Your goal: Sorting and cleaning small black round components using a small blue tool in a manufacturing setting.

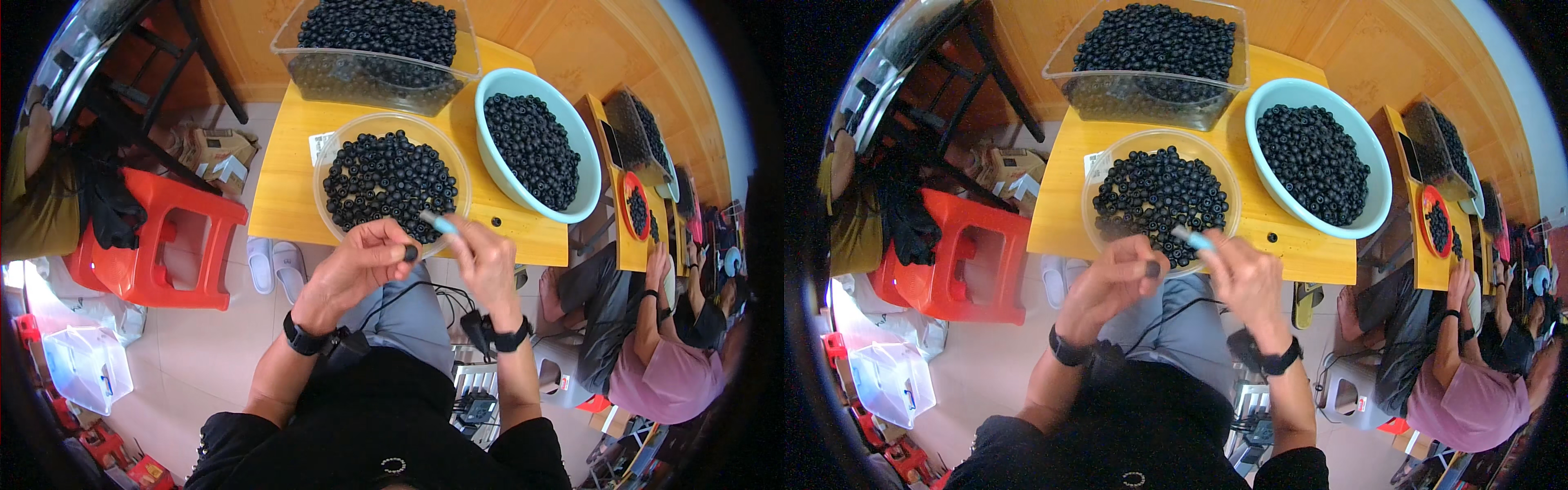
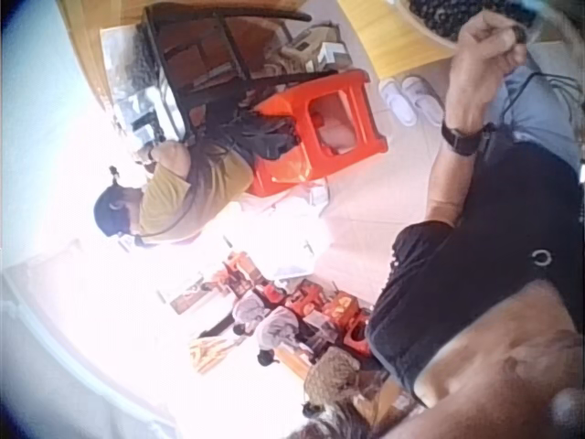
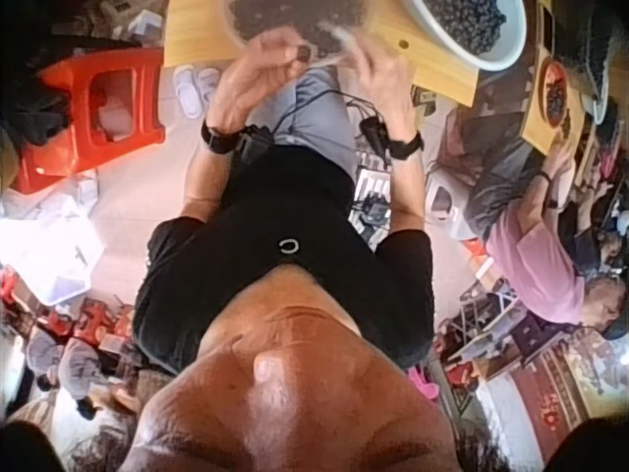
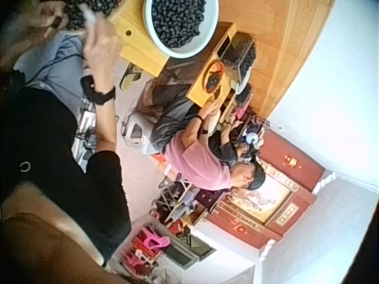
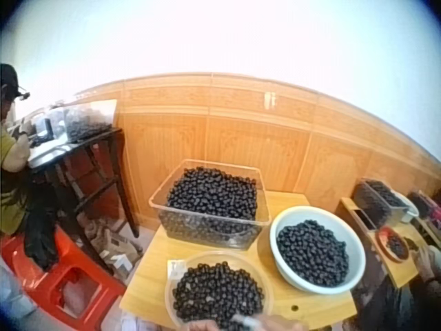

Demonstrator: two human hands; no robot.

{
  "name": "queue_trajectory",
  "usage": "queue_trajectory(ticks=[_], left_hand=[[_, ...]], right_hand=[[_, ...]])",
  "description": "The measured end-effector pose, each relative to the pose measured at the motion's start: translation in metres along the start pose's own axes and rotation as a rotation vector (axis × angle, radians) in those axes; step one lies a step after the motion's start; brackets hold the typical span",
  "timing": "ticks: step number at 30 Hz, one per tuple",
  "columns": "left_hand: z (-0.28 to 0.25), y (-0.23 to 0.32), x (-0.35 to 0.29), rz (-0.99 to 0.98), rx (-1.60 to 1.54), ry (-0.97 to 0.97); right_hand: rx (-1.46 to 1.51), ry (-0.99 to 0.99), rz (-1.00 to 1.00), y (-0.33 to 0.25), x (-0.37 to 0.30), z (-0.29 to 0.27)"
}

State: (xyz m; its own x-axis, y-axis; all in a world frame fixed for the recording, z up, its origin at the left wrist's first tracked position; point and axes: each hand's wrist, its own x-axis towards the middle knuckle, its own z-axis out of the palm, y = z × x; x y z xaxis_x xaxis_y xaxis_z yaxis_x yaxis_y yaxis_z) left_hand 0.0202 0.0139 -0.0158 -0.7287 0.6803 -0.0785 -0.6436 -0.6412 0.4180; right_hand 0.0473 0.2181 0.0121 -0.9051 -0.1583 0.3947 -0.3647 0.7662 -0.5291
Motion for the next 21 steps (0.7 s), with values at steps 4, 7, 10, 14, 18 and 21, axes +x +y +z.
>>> queue_trajectory(ticks=[4,7,10,14,18,21], left_hand=[[0.007,0.002,-0.003,-0.005,0.024,0.007],[0.005,0.0,-0.001,-0.003,0.027,0.065],[0.003,-0.002,0.001,-0.02,0.013,0.092],[-0.002,-0.002,0.002,-0.041,0.083,0.108],[0.009,-0.002,0.002,-0.055,0.166,0.096],[0.008,-0.002,0.0,-0.126,0.183,0.048]], right_hand=[[0.022,0.034,0.111,0.011,-0.004,0.001],[0.145,-0.02,0.205,-0.004,0.0,-0.004],[0.342,0.014,0.164,-0.012,0.002,-0.003],[0.52,-0.1,0.27,-0.032,0.008,-0.007],[0.648,-0.182,0.243,-0.032,0.003,-0.003],[0.804,-0.231,0.417,-0.031,-0.006,-0.001]])
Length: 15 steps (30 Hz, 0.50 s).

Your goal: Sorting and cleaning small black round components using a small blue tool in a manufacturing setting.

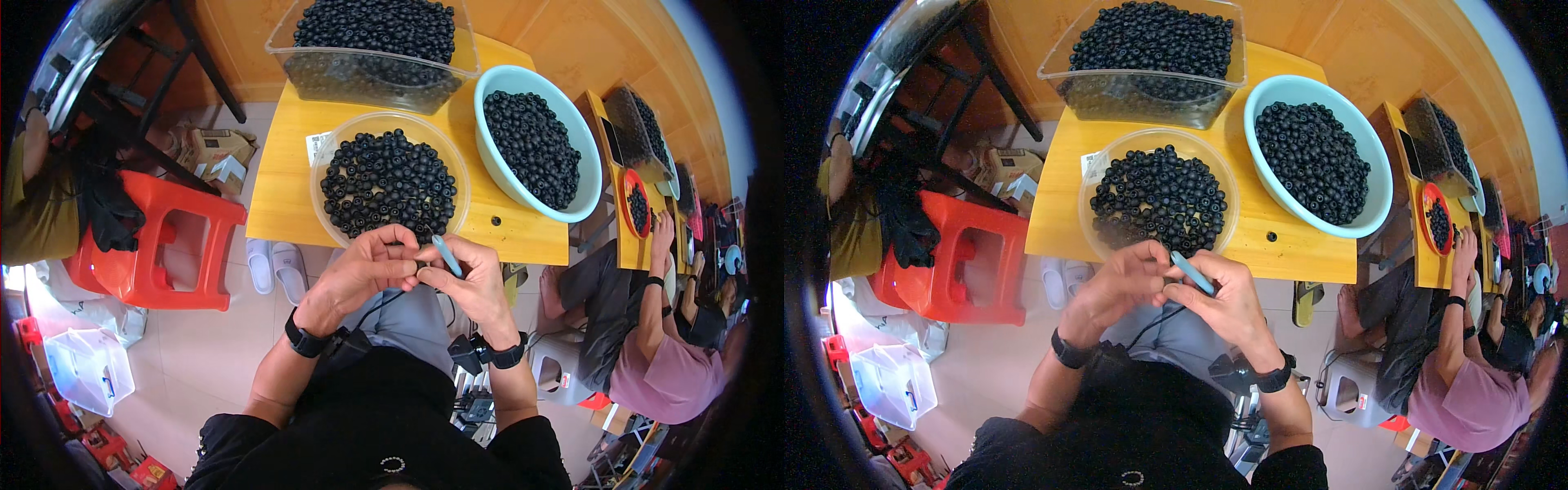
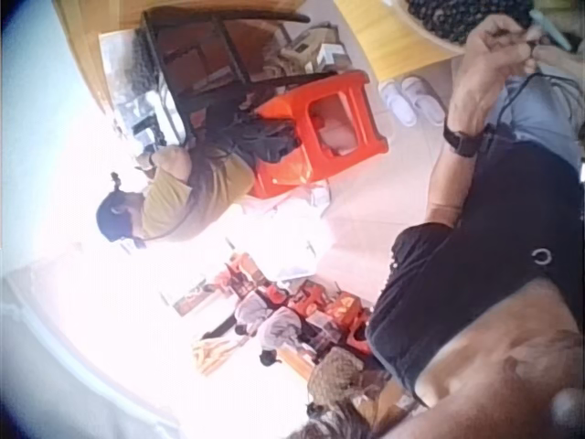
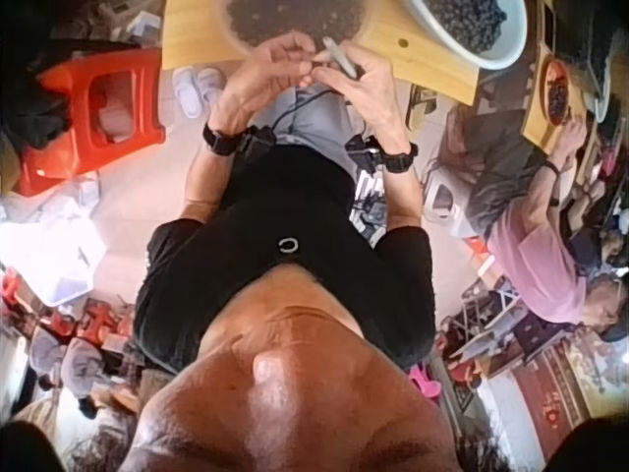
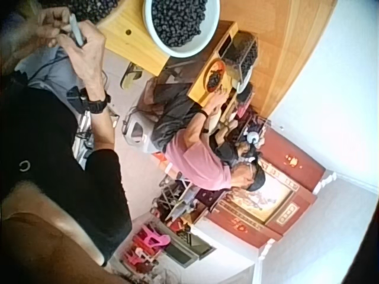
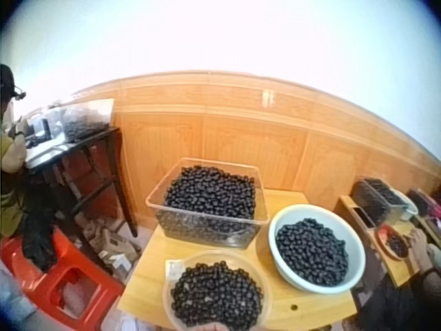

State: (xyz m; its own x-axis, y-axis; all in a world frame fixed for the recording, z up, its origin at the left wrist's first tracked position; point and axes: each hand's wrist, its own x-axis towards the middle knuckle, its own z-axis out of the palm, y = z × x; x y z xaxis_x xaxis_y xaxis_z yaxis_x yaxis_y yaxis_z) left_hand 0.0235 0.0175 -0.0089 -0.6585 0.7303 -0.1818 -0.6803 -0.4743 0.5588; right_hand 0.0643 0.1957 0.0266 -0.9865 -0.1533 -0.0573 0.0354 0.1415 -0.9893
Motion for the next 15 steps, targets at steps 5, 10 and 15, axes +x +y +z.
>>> queue_trajectory(ticks=[5,10,15], left_hand=[[0.001,-0.005,-0.005,-0.07,-0.03,-0.041],[0.002,-0.012,-0.001,-0.063,-0.031,-0.026],[0.01,-0.011,0.001,-0.036,0.009,0.054]], right_hand=[[0.119,0.033,0.024,0.006,-0.007,0.0],[-0.142,-0.001,-0.062,-0.011,-0.011,-0.003],[-0.278,0.116,0.023,-0.011,-0.006,-0.028]])
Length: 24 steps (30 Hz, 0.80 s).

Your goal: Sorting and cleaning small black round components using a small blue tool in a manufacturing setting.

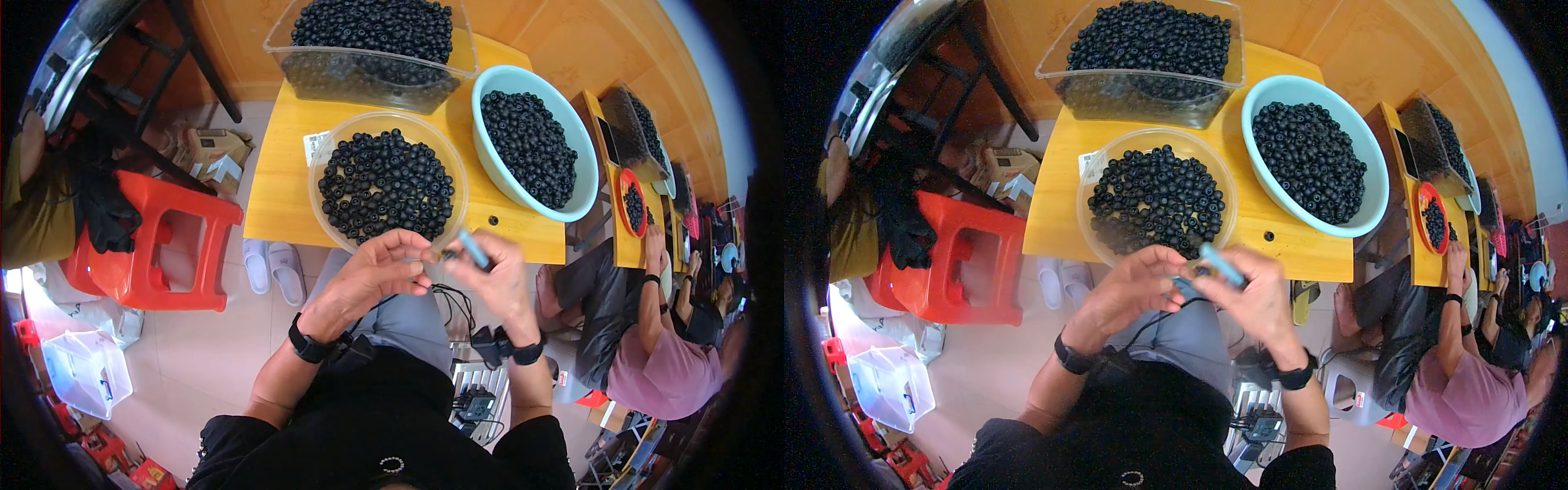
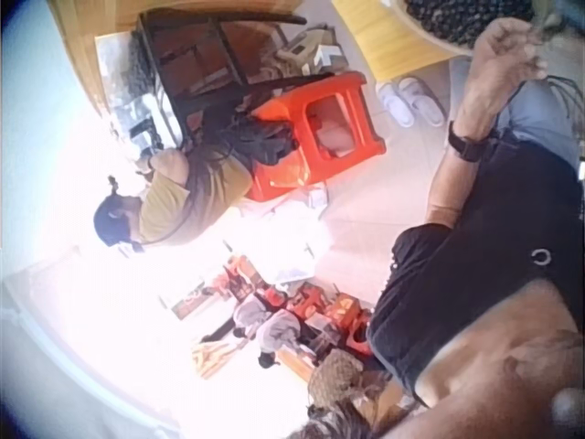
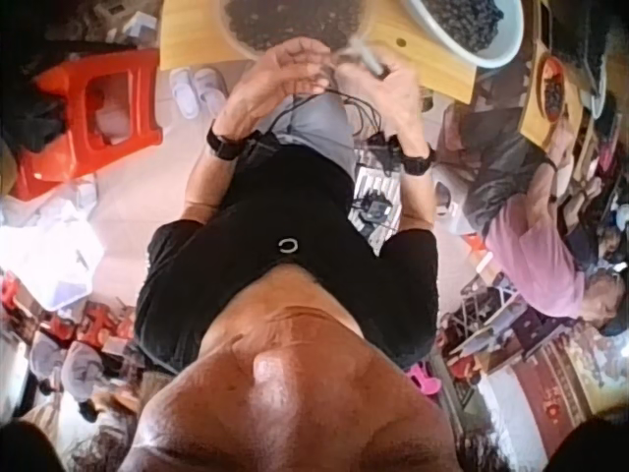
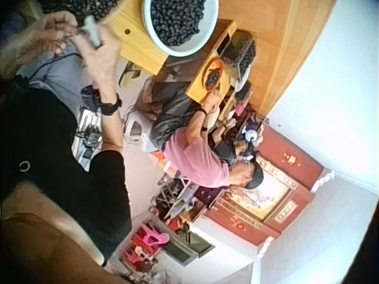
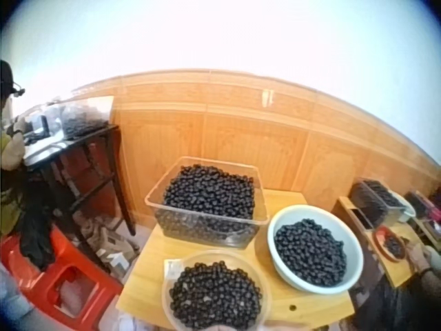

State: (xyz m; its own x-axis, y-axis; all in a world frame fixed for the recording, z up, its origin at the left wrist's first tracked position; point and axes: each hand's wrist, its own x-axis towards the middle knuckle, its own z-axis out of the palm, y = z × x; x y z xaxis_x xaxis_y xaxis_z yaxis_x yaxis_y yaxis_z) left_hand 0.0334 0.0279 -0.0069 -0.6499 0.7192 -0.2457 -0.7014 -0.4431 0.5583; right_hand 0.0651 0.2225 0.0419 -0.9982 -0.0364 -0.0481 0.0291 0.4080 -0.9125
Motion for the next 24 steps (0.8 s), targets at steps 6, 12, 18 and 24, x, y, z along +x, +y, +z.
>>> queue_trajectory(ticks=[6,12,18,24], left_hand=[[-0.013,0.0,-0.004,0.075,0.035,0.056],[-0.012,-0.001,-0.003,0.066,0.041,0.074],[-0.013,0.0,-0.006,0.077,0.036,0.112],[-0.012,0.001,-0.006,0.08,0.033,0.101]], right_hand=[[-0.173,0.775,-0.255,0.0,0.055,-0.07],[-0.328,0.531,-0.291,0.029,0.052,-0.039],[-0.523,0.2,-0.298,0.021,0.062,0.026],[-0.713,0.01,-0.194,0.019,0.071,0.05]])
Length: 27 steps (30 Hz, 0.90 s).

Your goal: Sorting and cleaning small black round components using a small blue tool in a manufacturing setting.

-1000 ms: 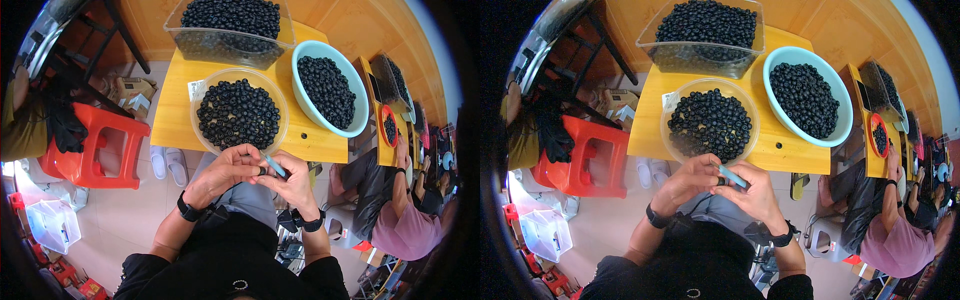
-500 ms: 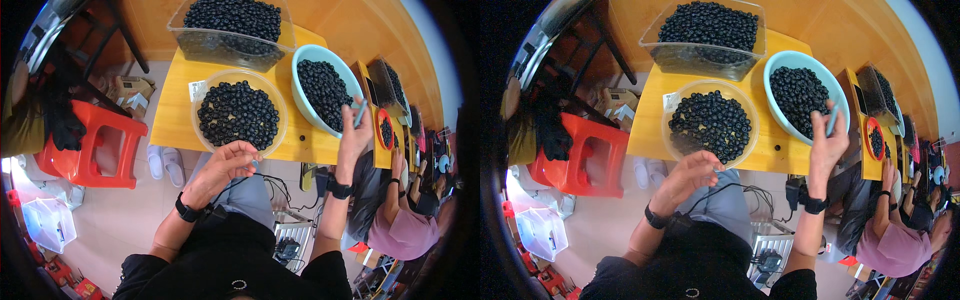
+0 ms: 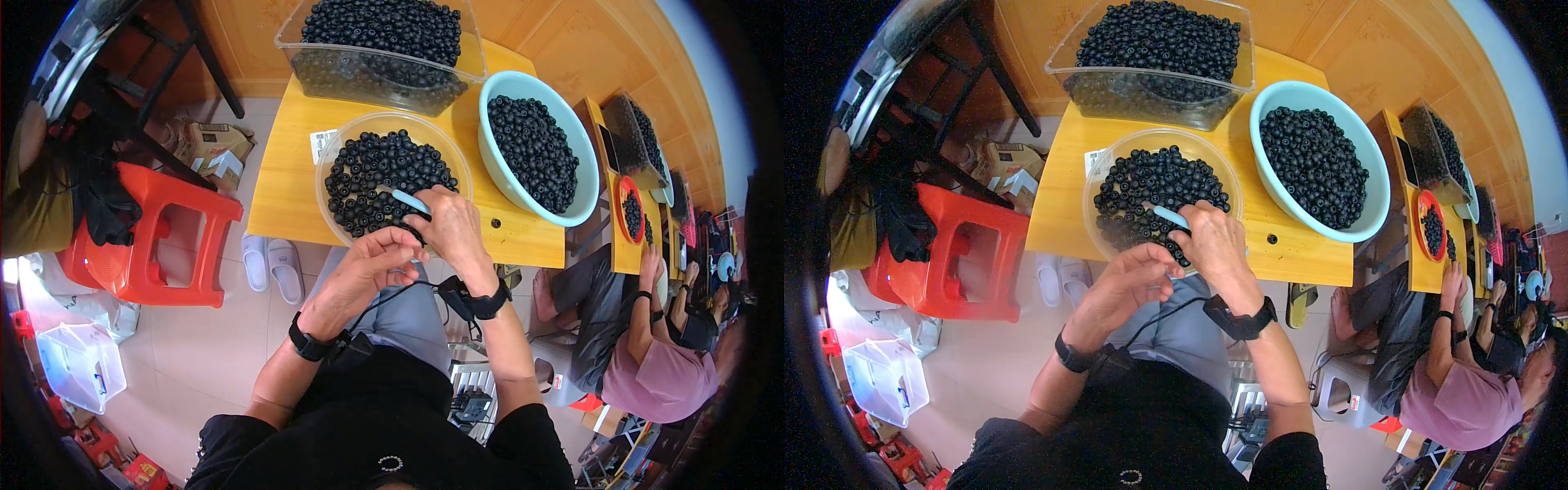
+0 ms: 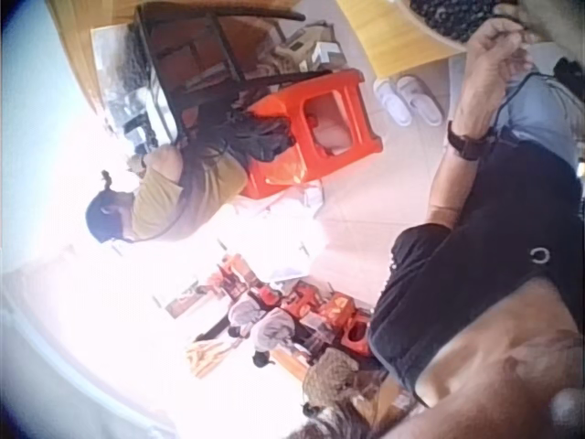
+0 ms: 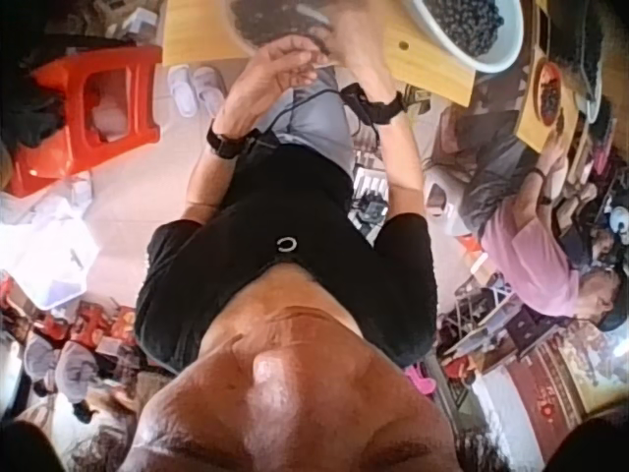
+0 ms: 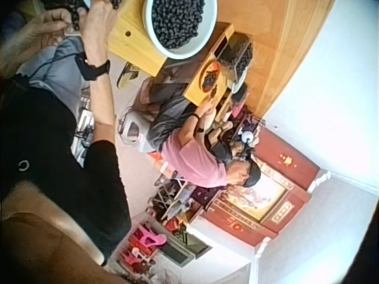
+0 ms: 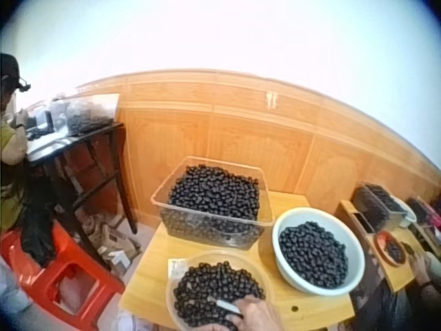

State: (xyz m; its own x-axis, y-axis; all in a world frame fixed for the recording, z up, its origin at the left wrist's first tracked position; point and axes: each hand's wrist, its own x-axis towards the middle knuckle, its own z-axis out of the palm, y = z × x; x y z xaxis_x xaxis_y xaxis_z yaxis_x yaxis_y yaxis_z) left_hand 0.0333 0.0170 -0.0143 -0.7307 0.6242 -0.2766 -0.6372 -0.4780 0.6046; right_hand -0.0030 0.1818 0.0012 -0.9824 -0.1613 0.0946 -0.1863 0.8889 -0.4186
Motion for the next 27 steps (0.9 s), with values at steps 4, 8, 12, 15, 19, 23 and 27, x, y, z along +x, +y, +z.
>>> queue_trajectory(ticks=[4,8,12,15,19,23,27], left_hand=[[0.0,0.0,0.0,0.0,-0.012,-0.011],[-0.007,-0.004,0.0,0.09,-0.078,0.042],[-0.01,-0.002,0.0,0.19,-0.11,0.092],[0.002,0.004,0.0,0.186,-0.076,0.168],[0.007,0.001,0.003,0.12,-0.173,0.081],[0.004,-0.003,0.003,0.14,-0.226,0.071],[0.001,-0.006,0.005,0.161,-0.261,0.068]], right_hand=[[0.013,-0.017,-0.007,0.003,0.007,0.005],[0.127,-0.007,0.047,0.008,0.004,-0.001],[0.853,-0.039,0.205,0.011,-0.014,-0.011],[1.229,-0.039,0.196,-0.004,-0.026,-0.021],[1.178,0.022,0.113,-0.006,-0.038,-0.008],[1.085,0.069,0.062,-0.012,-0.041,-0.006],[1.003,0.11,0.008,-0.016,-0.04,-0.011]])
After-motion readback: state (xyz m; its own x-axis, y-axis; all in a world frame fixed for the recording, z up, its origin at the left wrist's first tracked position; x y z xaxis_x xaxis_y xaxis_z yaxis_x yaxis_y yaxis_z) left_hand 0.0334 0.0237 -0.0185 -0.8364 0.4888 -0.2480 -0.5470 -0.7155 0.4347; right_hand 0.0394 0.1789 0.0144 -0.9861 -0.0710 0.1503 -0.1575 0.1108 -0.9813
